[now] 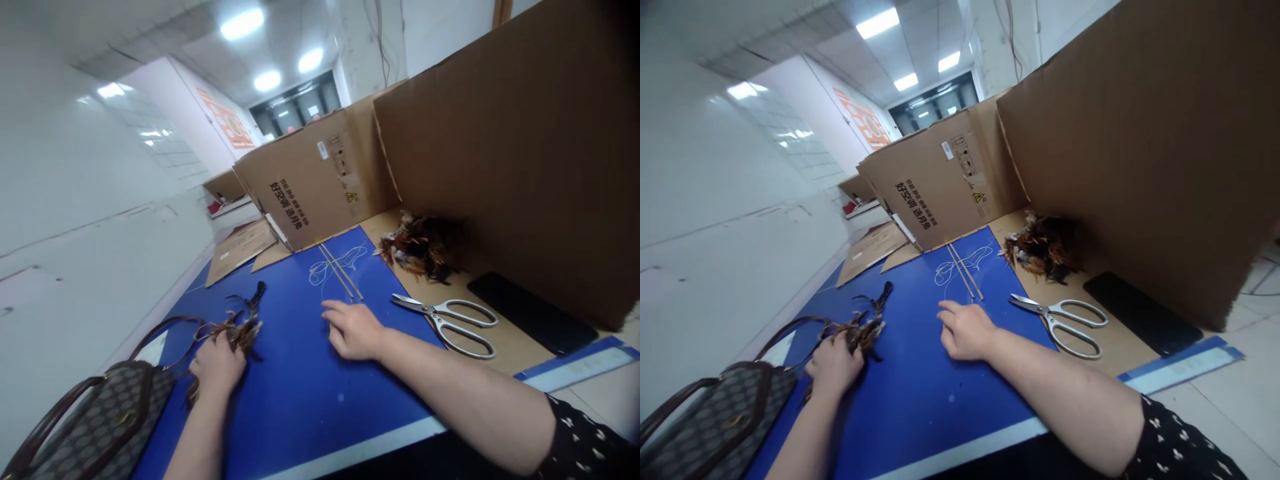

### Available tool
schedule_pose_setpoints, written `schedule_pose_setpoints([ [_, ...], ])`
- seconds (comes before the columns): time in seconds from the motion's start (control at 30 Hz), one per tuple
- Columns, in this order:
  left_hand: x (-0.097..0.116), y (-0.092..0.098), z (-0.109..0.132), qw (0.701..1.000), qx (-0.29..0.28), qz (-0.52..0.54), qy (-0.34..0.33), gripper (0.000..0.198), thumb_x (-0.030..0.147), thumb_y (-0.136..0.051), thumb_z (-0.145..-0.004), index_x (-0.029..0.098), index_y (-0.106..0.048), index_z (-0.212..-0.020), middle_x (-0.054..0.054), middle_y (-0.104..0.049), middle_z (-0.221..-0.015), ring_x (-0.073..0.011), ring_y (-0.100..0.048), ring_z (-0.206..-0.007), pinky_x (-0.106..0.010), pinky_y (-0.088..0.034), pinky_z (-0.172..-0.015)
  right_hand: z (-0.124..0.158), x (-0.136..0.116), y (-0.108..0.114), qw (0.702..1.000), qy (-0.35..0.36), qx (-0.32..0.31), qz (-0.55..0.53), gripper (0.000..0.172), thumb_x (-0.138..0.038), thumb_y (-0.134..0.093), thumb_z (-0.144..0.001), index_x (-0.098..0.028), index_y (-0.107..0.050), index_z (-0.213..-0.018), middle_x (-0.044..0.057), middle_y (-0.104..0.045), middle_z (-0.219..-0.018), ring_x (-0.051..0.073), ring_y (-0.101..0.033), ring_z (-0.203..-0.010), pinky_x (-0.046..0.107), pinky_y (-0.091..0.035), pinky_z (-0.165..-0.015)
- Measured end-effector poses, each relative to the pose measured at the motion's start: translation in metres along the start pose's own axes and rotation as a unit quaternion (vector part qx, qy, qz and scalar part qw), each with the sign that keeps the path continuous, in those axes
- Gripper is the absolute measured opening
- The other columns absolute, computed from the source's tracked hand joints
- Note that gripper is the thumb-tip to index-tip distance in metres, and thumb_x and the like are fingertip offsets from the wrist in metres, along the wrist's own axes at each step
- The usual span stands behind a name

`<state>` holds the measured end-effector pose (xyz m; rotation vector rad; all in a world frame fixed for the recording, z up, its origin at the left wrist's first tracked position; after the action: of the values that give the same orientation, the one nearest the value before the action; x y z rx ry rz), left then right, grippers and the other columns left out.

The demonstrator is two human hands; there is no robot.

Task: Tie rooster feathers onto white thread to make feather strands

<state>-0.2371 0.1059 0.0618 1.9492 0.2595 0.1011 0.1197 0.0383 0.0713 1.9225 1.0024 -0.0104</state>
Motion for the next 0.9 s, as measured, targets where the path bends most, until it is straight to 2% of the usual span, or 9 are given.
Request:
schedule_pose_setpoints([
  [0.07, 0.030, 0.020, 0.008, 0.997, 0.049, 0.004, -0.058, 0.052, 0.032, -0.058, -0.087, 0.014, -0.055, -0.136, -0.026, -0.053, -0.142, -0.0430, -0.049, -0.132, -0.059, -0.038, -0.104, 0.001, 0.005, 0.005, 1.000, -0.009, 0.022, -0.011, 0.039, -0.024, -0.053, -0.090, -0.017, -0.071, -0.123, 0.014, -0.066, -0.140, 0.028, -0.072, -0.112, 0.039, -0.058, -0.092],
  [0.17, 0.098, 0.049, 0.030, 0.980, 0.084, 0.077, -0.165, 0.047, 0.035, -0.055, -0.092, 0.017, -0.057, -0.136, -0.021, -0.053, -0.144, -0.0375, -0.048, -0.135, -0.054, -0.036, -0.109, 0.001, 0.010, 0.005, 0.999, -0.022, 0.029, -0.012, 0.037, -0.025, -0.051, -0.093, -0.016, -0.072, -0.122, 0.014, -0.068, -0.137, 0.027, -0.071, -0.114, 0.038, -0.056, -0.097],
  [0.3, 0.195, 0.070, 0.076, 0.930, 0.056, 0.176, -0.317, 0.032, 0.033, -0.057, -0.094, 0.021, -0.066, -0.122, -0.019, -0.062, -0.134, -0.0353, -0.055, -0.127, -0.057, -0.032, -0.111, -0.003, 0.015, 0.002, 0.997, -0.065, -0.016, 0.041, 0.037, -0.027, -0.048, -0.098, -0.017, -0.069, -0.126, 0.012, -0.070, -0.132, 0.024, -0.070, -0.112, 0.033, -0.054, -0.097],
  [0.43, 0.251, 0.082, 0.113, 0.883, 0.037, 0.260, -0.389, 0.025, 0.023, -0.055, -0.096, 0.021, -0.068, -0.117, -0.015, -0.067, -0.126, -0.0309, -0.057, -0.126, -0.059, -0.026, -0.116, -0.009, 0.041, 0.021, 0.979, -0.154, -0.057, 0.119, 0.034, -0.031, -0.046, -0.100, -0.019, -0.067, -0.124, 0.013, -0.071, -0.116, 0.025, -0.071, -0.100, 0.033, -0.054, -0.089],
  [0.57, 0.278, 0.094, 0.134, 0.821, 0.037, 0.368, -0.435, 0.020, 0.018, -0.054, -0.097, 0.022, -0.070, -0.108, -0.011, -0.072, -0.114, -0.0252, -0.064, -0.115, -0.057, -0.030, -0.116, -0.009, 0.097, 0.062, 0.952, -0.242, -0.048, 0.183, 0.039, -0.033, -0.041, -0.101, -0.013, -0.067, -0.122, 0.024, -0.057, -0.132, 0.032, -0.070, -0.098, 0.042, -0.053, -0.085],
  [0.6, 0.281, 0.096, 0.138, 0.803, 0.039, 0.402, -0.439, 0.019, 0.017, -0.055, -0.096, 0.022, -0.070, -0.106, -0.010, -0.073, -0.110, -0.0241, -0.066, -0.110, -0.056, -0.033, -0.114, -0.003, 0.119, 0.070, 0.931, -0.296, -0.060, 0.203, 0.039, -0.035, -0.044, -0.100, -0.017, -0.067, -0.126, 0.022, -0.052, -0.138, 0.031, -0.070, -0.100, 0.041, -0.053, -0.085],
  [0.7, 0.286, 0.098, 0.148, 0.745, 0.039, 0.499, -0.441, 0.018, 0.014, -0.056, -0.095, 0.021, -0.069, -0.105, -0.009, -0.074, -0.100, -0.0219, -0.067, -0.097, -0.049, -0.044, -0.102, 0.011, 0.164, 0.082, 0.902, -0.362, -0.080, 0.222, 0.038, -0.035, -0.051, -0.097, -0.016, -0.070, -0.124, 0.024, -0.054, -0.133, 0.030, -0.072, -0.092, 0.041, -0.054, -0.080],
  [0.8, 0.283, 0.092, 0.159, 0.706, 0.029, 0.553, -0.442, 0.020, 0.012, -0.057, -0.093, 0.020, -0.069, -0.107, -0.010, -0.073, -0.095, -0.0215, -0.067, -0.091, -0.045, -0.048, -0.093, 0.023, 0.188, 0.084, 0.891, -0.386, -0.079, 0.223, 0.033, -0.034, -0.056, -0.094, -0.014, -0.073, -0.114, 0.022, -0.062, -0.123, 0.028, -0.073, -0.090, 0.038, -0.054, -0.078],
  [0.9, 0.271, 0.083, 0.157, 0.699, 0.019, 0.573, -0.426, 0.021, 0.012, -0.060, -0.092, 0.019, -0.071, -0.108, -0.010, -0.073, -0.095, -0.0216, -0.066, -0.091, -0.042, -0.050, -0.090, 0.028, 0.190, 0.092, 0.894, -0.385, -0.036, 0.228, 0.034, -0.034, -0.051, -0.097, -0.012, -0.076, -0.101, 0.020, -0.070, -0.112, 0.028, -0.073, -0.090, 0.035, -0.054, -0.077],
])
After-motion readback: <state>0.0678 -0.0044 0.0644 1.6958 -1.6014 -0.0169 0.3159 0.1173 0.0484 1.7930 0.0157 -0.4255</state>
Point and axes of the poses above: each hand's wrist, its own z-axis away from the middle knuckle, its own y-axis out of the back of the hand, x = y × z, the point moved 10 cm from there along -z, towards the middle knuckle
